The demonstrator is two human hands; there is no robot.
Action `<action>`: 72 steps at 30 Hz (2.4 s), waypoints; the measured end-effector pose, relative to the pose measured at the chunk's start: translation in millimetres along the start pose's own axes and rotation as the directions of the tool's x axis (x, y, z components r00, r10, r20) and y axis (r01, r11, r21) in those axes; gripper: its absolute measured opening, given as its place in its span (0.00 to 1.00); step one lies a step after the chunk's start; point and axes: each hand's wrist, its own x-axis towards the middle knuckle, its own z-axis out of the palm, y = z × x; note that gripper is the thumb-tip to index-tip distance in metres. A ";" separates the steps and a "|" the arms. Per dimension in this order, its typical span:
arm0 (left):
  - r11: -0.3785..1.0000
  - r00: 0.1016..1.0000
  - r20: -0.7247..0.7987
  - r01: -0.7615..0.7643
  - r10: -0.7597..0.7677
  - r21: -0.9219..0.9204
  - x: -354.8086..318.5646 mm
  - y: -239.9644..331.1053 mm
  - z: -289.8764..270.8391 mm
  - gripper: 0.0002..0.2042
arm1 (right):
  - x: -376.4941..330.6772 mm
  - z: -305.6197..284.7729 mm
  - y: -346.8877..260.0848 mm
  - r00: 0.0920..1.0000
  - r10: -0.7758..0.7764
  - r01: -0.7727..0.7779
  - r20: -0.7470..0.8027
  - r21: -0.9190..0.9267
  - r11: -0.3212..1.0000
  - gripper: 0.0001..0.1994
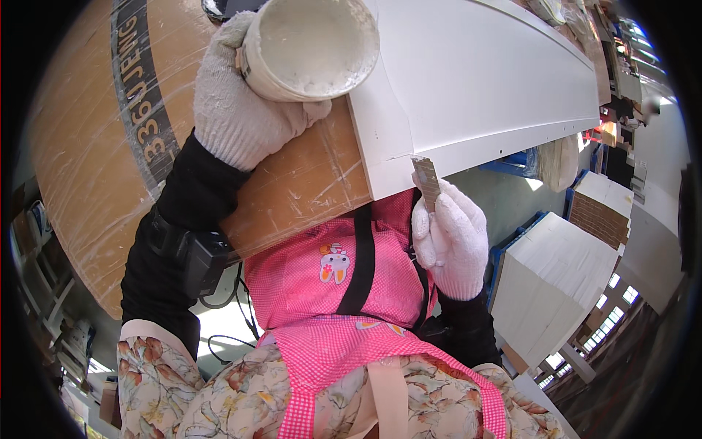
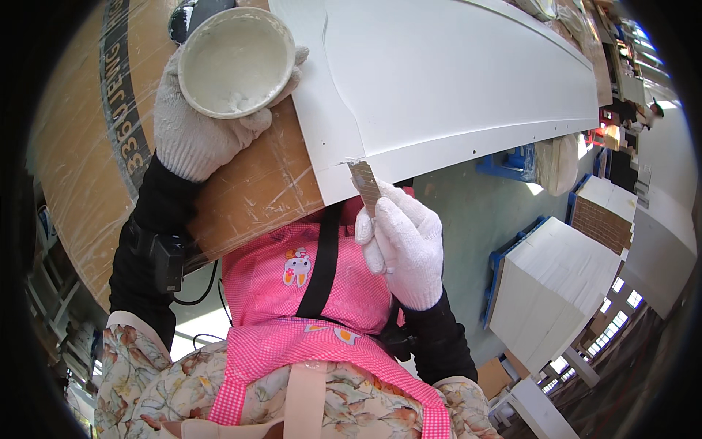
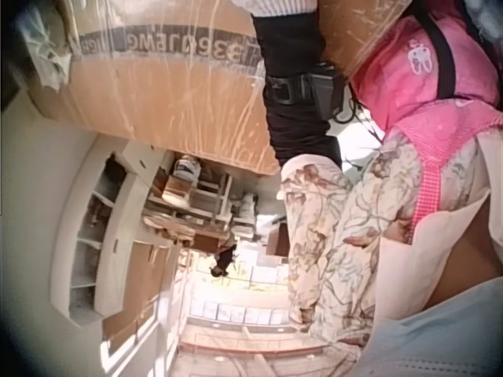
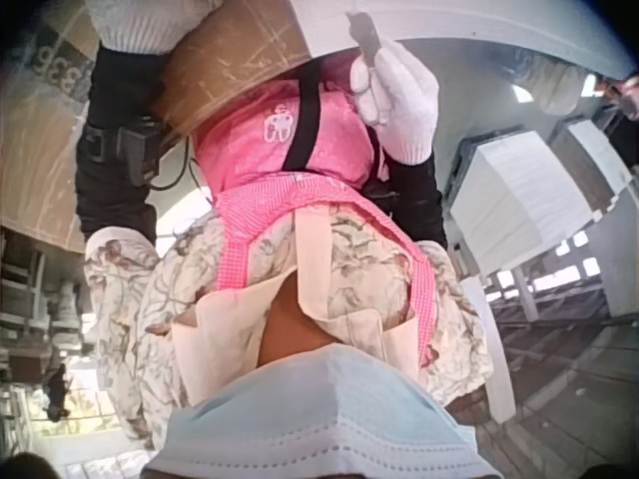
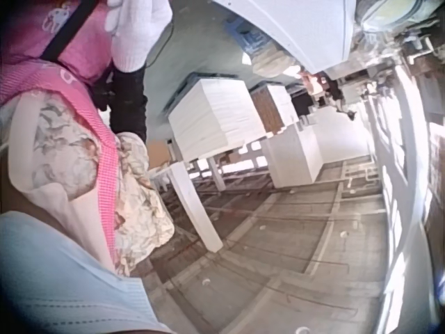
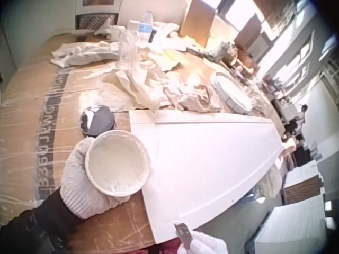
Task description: Inspecting a white wooden panel and applying a patching compound to small defects.
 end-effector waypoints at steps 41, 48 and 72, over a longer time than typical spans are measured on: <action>0.998 0.981 -0.183 -0.060 0.058 -0.008 -1.7 -11.2 8.7 0.15 | 47.8 70.7 -83.2 0.722 -0.370 0.628 0.584 -0.778 -0.003 0.07; 0.993 0.998 -0.048 -0.050 0.045 -0.108 -3.0 -10.9 -0.5 0.15 | 51.6 67.6 -80.4 0.777 -0.375 0.610 0.506 -0.753 0.248 0.08; 0.993 0.984 -0.165 -0.077 0.062 -0.088 -1.2 -13.3 4.1 0.13 | 49.1 72.2 -87.9 0.820 -0.337 0.557 0.464 -0.783 0.276 0.09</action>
